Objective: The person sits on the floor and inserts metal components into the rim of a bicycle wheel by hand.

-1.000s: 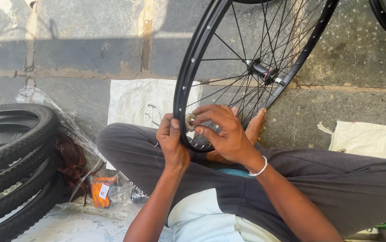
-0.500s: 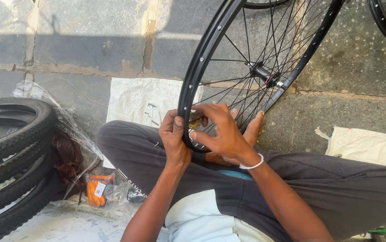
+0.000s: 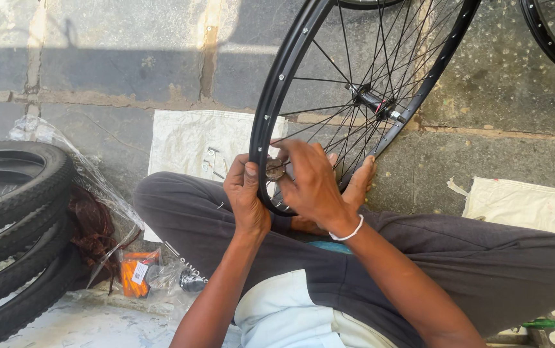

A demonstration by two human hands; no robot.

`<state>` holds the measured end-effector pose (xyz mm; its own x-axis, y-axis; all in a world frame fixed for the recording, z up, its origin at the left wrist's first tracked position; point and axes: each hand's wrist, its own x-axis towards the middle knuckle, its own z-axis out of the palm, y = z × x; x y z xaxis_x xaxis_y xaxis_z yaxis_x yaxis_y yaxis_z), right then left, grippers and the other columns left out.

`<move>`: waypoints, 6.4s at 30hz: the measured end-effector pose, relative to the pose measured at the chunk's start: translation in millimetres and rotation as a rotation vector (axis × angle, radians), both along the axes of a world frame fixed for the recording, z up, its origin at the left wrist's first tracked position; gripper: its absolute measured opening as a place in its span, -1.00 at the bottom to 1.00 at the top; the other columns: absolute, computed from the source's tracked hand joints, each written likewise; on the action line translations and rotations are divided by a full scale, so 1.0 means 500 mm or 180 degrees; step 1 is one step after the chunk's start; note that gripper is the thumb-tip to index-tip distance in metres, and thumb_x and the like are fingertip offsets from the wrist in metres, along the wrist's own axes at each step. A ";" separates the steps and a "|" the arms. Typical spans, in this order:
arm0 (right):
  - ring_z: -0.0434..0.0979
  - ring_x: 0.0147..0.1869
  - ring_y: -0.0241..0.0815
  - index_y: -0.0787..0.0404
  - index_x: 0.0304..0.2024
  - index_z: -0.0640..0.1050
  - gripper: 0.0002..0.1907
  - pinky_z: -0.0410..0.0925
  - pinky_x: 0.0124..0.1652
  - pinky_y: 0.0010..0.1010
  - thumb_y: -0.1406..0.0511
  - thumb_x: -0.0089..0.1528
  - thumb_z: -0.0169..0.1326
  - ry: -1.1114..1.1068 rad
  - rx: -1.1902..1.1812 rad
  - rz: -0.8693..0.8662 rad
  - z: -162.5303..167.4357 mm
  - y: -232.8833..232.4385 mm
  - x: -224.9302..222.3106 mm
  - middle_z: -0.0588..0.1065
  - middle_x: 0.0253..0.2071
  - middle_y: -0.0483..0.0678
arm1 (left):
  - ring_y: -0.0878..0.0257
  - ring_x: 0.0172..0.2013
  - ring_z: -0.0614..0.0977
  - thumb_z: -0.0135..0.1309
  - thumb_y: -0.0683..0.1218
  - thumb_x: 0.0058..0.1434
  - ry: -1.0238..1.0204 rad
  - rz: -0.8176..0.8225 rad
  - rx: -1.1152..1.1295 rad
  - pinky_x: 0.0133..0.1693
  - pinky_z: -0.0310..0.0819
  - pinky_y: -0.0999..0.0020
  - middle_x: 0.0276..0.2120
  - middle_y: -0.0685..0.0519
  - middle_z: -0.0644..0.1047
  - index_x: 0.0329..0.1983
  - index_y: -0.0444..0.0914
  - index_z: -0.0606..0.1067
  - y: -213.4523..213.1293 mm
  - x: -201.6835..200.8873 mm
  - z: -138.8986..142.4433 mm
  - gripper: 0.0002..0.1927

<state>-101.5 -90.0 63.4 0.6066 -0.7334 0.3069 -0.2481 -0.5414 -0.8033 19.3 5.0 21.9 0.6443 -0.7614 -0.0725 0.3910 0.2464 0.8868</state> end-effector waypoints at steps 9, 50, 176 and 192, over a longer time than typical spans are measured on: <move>0.42 -0.09 -0.12 0.28 0.06 0.54 -0.60 0.30 -0.04 -0.23 0.42 0.14 0.17 -0.0018 0.0296 0.0017 0.020 0.000 0.000 0.51 -0.10 -0.02 | 0.33 -0.27 0.57 0.23 0.16 0.31 0.0046 0.0033 0.0058 -0.16 0.47 0.42 -0.29 0.05 0.57 -0.11 -0.34 0.51 0.000 -0.002 -0.001 -0.54; 0.43 -0.05 -0.12 0.24 -0.04 0.54 -0.69 0.28 0.07 -0.24 0.40 0.15 0.22 -0.1258 0.1470 0.1238 -0.014 -0.020 0.026 0.47 -0.18 -0.06 | 0.35 -0.29 0.49 0.13 0.16 0.43 -0.0661 0.0549 -0.0005 -0.17 0.38 0.43 -0.33 0.04 0.53 -0.17 -0.32 0.45 0.002 -0.002 0.010 -0.57; 0.48 0.18 0.10 0.41 0.18 0.44 -0.43 0.33 0.17 -0.18 0.34 0.13 0.22 -0.0878 0.0245 0.0758 0.008 -0.017 -0.014 0.50 0.06 0.20 | 0.37 -0.30 0.52 0.07 0.16 0.43 -0.1100 0.0192 0.0130 -0.20 0.40 0.46 -0.36 0.09 0.51 -0.24 -0.31 0.43 -0.016 -0.002 0.064 -0.58; 0.49 0.19 -0.15 0.31 -0.15 0.56 -0.83 0.43 0.12 -0.35 0.47 0.19 0.17 -0.2408 0.2551 0.1298 -0.019 -0.023 0.034 0.50 0.07 0.05 | 0.36 -0.34 0.51 0.12 0.14 0.44 -0.0757 0.0452 0.0095 -0.23 0.37 0.47 -0.36 0.03 0.53 -0.23 -0.31 0.44 -0.020 0.017 0.035 -0.60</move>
<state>-84.6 -101.7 53.7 0.7022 -0.6742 0.2288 0.5134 0.2568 -0.8189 27.7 -5.0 39.2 0.7460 -0.6620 0.0724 0.1345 0.2562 0.9572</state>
